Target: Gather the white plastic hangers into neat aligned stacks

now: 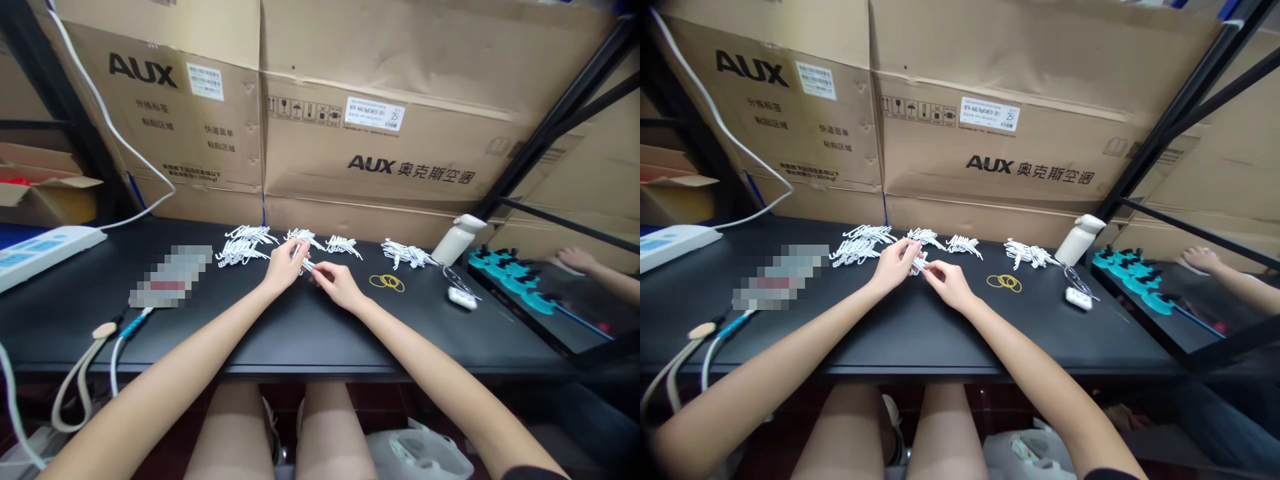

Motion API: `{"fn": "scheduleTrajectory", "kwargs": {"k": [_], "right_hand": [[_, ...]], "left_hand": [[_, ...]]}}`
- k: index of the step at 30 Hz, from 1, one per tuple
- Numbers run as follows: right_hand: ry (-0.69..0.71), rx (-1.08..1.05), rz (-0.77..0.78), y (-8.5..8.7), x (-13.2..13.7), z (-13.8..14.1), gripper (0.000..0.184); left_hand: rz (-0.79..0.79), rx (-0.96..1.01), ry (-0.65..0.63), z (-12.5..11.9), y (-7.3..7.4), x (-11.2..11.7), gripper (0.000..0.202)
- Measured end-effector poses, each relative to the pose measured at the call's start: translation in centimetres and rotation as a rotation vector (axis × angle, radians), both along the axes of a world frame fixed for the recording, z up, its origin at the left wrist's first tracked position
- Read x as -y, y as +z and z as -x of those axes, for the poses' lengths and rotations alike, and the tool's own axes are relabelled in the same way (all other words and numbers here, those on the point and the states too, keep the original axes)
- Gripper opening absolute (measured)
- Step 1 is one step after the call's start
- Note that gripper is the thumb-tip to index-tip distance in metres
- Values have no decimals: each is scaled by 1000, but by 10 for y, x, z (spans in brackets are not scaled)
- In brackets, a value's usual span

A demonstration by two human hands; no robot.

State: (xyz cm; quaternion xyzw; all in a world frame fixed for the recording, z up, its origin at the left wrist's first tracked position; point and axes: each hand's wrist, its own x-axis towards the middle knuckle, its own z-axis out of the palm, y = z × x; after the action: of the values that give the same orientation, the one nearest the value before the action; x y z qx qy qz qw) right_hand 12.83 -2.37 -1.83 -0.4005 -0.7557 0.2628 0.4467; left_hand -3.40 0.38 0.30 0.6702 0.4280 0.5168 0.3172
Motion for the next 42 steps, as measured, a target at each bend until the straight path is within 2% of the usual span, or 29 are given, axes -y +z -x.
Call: {"fn": "scheduleTrajectory", "kwargs": {"k": [5, 11, 24, 27, 29, 32, 34, 36, 42], "right_hand": [[12, 93, -60, 1, 3, 0, 23], [6, 91, -89, 0, 2, -1, 21], [54, 51, -5, -2, 0, -3, 24], [71, 73, 25, -1, 2, -2, 30], [28, 89, 13, 2, 3, -1, 38], [-128, 96, -96, 5, 2, -4, 42], [-193, 153, -202, 4, -2, -8, 38], [-181, 285, -272, 0, -8, -12, 34], [-134, 687, -171, -8, -15, -15, 36]], "left_hand": [[46, 14, -18, -1, 0, 0, 38], [-14, -73, -34, -1, 0, 3, 36], [-83, -98, -53, 0, 0, 3, 39], [-76, -108, -82, -2, 0, 5, 39], [-65, -99, -99, -3, -1, 5, 39], [-22, -29, -97, -4, -1, 4, 38], [23, 48, -86, -3, 0, 1, 37], [63, 131, -71, -2, 2, -2, 35], [152, 291, -45, 0, 5, -6, 30]]}}
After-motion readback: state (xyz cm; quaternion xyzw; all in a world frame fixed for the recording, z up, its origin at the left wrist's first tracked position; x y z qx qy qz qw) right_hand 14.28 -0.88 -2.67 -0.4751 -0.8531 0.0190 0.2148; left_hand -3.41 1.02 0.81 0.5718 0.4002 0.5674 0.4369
